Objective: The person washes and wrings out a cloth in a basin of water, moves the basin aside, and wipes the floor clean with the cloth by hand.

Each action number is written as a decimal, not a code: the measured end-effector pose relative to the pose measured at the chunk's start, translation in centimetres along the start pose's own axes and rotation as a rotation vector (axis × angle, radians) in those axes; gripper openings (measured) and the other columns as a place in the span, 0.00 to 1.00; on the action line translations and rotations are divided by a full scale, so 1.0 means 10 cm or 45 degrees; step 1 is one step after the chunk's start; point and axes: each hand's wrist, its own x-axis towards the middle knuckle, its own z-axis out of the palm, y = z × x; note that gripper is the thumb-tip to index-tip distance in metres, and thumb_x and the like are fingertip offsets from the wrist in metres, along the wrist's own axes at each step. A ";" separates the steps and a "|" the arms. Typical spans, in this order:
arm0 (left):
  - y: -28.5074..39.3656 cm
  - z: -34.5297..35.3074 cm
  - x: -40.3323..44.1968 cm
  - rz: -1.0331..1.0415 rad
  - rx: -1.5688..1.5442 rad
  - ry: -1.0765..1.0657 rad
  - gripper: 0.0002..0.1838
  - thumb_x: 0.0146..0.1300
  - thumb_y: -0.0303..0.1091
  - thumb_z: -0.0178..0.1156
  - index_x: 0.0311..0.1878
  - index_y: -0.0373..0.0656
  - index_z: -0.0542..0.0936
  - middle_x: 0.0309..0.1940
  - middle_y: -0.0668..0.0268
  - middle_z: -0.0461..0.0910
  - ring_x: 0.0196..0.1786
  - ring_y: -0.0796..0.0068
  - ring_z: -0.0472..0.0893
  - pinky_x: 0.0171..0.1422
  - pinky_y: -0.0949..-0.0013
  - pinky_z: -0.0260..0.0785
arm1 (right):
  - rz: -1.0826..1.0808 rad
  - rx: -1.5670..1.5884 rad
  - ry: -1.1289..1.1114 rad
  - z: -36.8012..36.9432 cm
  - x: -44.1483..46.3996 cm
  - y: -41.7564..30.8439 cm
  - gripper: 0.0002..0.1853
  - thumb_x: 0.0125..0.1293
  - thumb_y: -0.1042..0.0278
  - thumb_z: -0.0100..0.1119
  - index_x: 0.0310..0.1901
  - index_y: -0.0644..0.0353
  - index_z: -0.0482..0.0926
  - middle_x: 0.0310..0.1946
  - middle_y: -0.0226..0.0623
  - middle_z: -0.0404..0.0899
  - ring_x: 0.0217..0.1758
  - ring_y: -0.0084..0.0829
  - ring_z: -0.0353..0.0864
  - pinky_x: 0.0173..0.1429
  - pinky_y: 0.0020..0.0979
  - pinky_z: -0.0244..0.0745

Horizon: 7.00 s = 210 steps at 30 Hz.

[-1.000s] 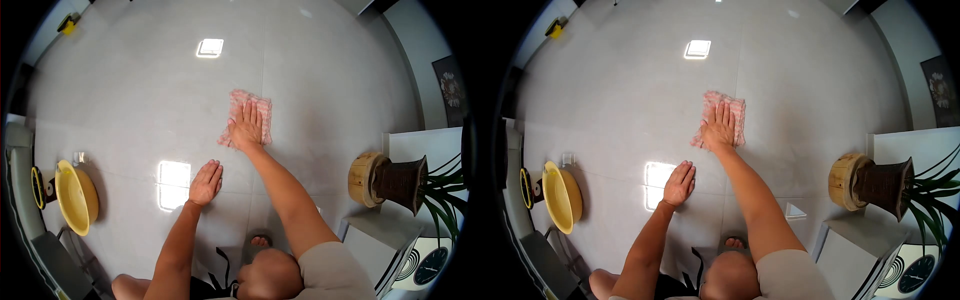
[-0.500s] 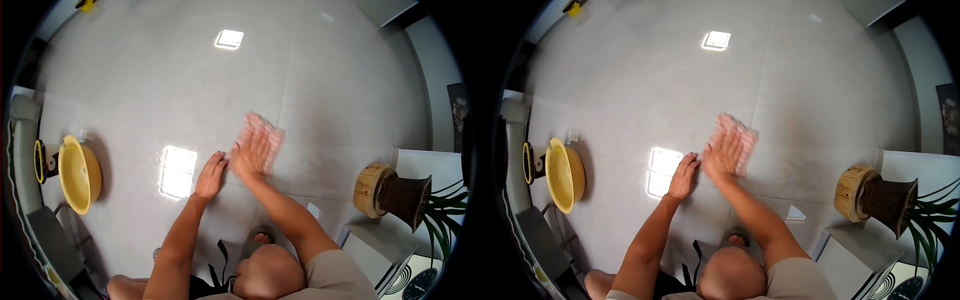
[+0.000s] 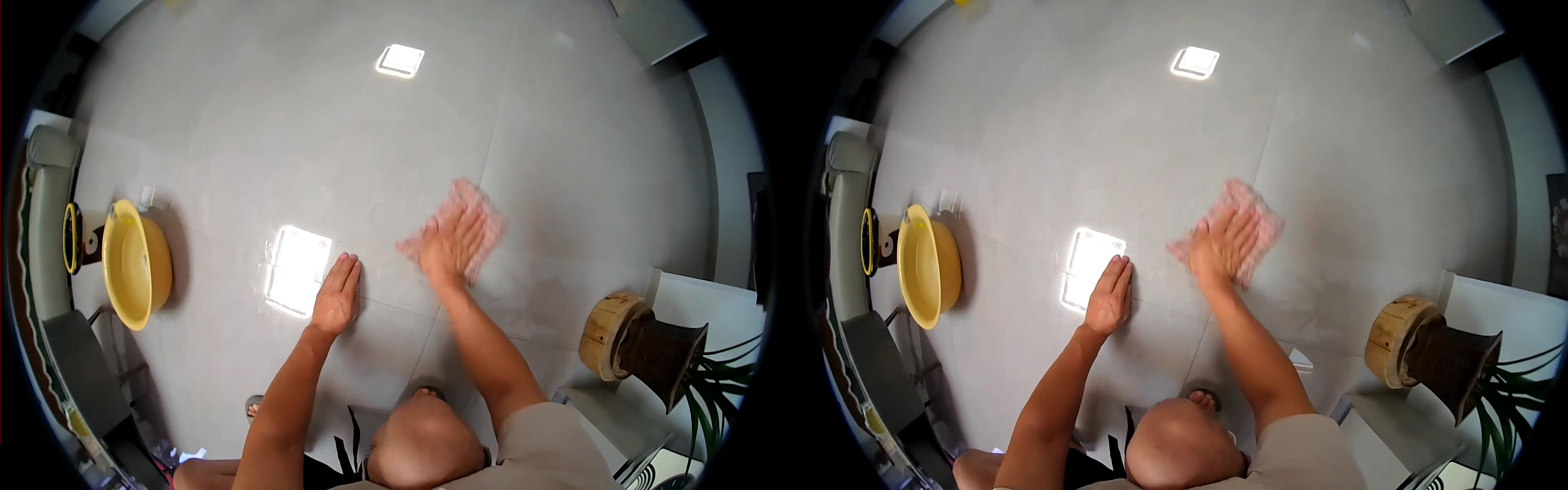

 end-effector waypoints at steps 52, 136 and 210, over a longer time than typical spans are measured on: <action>-1.49 -0.68 -0.81 -0.294 0.184 0.281 0.27 0.71 0.24 0.59 0.74 0.34 0.78 0.76 0.48 0.76 0.79 0.45 0.74 0.85 0.51 0.68 | -1.749 -0.122 -0.347 -0.17 0.05 -1.08 0.41 0.69 0.40 0.69 0.82 0.41 0.72 0.86 0.46 0.60 0.90 0.51 0.53 0.88 0.61 0.51; -2.00 -0.61 0.85 -0.749 0.372 0.392 0.37 0.82 0.46 0.51 0.83 0.26 0.63 0.85 0.42 0.60 0.88 0.40 0.56 0.92 0.45 0.45 | -0.327 -0.062 0.142 0.57 0.53 -1.79 0.50 0.79 0.35 0.52 0.84 0.74 0.59 0.86 0.66 0.56 0.92 0.60 0.47 0.93 0.57 0.36; -2.11 -0.68 0.73 -0.708 -0.001 0.546 0.36 0.71 0.27 0.59 0.81 0.28 0.66 0.85 0.45 0.63 0.89 0.43 0.59 0.92 0.41 0.48 | -0.511 0.237 0.043 0.90 -0.11 -2.28 0.37 0.82 0.53 0.51 0.84 0.68 0.62 0.86 0.61 0.56 0.91 0.58 0.51 0.91 0.58 0.42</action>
